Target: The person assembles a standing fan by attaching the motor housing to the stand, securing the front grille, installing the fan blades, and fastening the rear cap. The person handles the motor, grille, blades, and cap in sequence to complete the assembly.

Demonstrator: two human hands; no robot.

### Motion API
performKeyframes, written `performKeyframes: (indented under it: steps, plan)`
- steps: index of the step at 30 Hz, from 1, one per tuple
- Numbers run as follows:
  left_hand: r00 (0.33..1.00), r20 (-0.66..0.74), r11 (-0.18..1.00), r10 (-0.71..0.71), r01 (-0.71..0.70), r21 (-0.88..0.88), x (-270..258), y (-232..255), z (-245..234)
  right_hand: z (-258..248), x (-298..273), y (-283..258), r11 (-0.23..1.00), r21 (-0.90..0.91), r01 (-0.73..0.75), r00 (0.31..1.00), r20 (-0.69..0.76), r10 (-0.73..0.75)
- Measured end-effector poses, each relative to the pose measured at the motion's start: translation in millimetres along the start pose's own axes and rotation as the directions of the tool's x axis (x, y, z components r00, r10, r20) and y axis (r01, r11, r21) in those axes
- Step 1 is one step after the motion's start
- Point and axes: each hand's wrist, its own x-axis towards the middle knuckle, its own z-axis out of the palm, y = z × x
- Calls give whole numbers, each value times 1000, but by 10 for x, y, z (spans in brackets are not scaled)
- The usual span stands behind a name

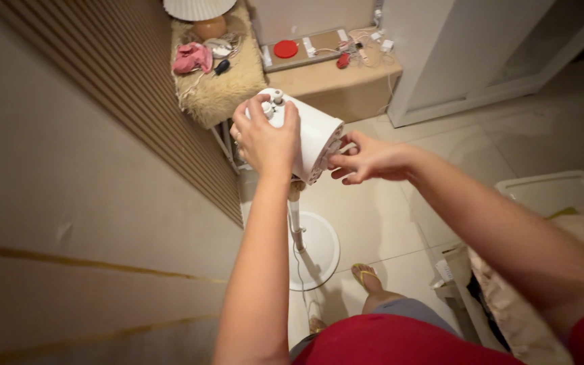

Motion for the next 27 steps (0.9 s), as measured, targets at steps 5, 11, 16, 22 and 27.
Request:
performKeyframes:
  steps: [5,11,16,22,27]
  plan:
    - [999,-41,1000,9,-10,-15,-29,6,-7,164,-64,-112,938,-346,-14,991,-130,-33]
    - [999,-47,1000,-6,5,-16,-40,-12,-26,110,-42,155,980,180,84,996,-8,-84]
    - [999,-38,998,20,-22,-58,-16,-42,32,121,-7,328,897,434,85,994,19,-103]
    - [967,-232,905,108,-192,-380,-431,-470,55,-303,113,373,981,4,192,980,-63,-191]
    - [920,199,635,-339,379,-674,-1345,-575,-5,-612,359,-114,930,-179,322,933,-106,-344]
